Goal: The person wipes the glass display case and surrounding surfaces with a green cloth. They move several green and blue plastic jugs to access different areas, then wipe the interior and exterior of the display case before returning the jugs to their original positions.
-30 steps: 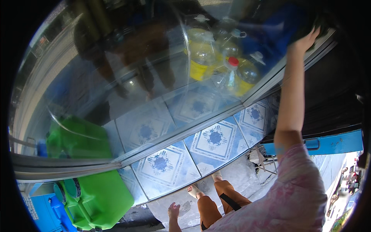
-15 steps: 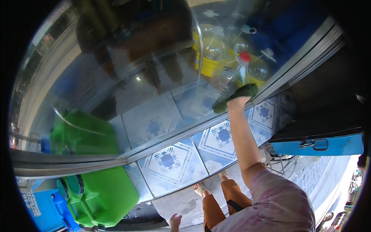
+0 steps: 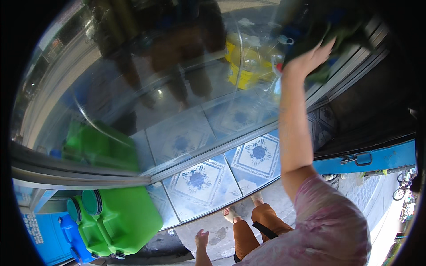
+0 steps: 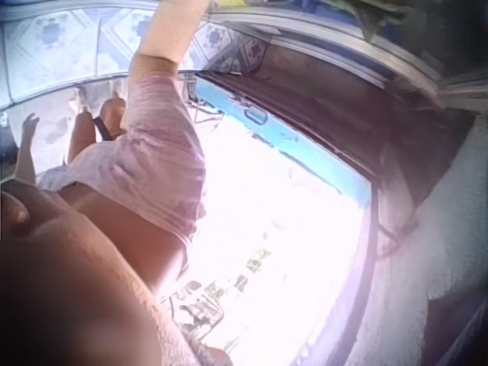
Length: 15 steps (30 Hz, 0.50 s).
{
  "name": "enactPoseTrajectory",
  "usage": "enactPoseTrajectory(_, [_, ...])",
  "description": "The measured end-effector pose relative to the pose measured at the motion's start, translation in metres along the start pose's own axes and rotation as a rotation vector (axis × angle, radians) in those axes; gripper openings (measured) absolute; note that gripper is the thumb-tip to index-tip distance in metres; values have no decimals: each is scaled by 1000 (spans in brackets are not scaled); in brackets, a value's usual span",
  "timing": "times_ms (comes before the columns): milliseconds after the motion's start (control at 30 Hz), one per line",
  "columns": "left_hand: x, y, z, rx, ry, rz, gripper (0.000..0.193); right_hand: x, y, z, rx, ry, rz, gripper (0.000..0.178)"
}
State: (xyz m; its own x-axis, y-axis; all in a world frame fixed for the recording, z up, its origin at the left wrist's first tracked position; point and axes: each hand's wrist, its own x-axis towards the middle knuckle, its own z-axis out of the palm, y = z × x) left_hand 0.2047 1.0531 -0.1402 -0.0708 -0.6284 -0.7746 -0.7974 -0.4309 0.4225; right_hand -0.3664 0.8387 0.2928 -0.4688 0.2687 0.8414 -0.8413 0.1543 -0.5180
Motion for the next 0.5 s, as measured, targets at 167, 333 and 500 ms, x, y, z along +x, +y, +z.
enactPoseTrajectory(167, [-13, -36, -2, 59, 30, -72, 57, -296, 58, -37, 716, 365, 1645, 52])
enactPoseTrajectory(333, [-26, -83, 1, 50, -13, -225, 57, -328, 100, -41, 909, 226, 1827, 51])
enactPoseTrajectory(500, [-29, -95, 6, 300, -47, -75, 58, -98, 52, -22, 1095, 239, 1272, 62])
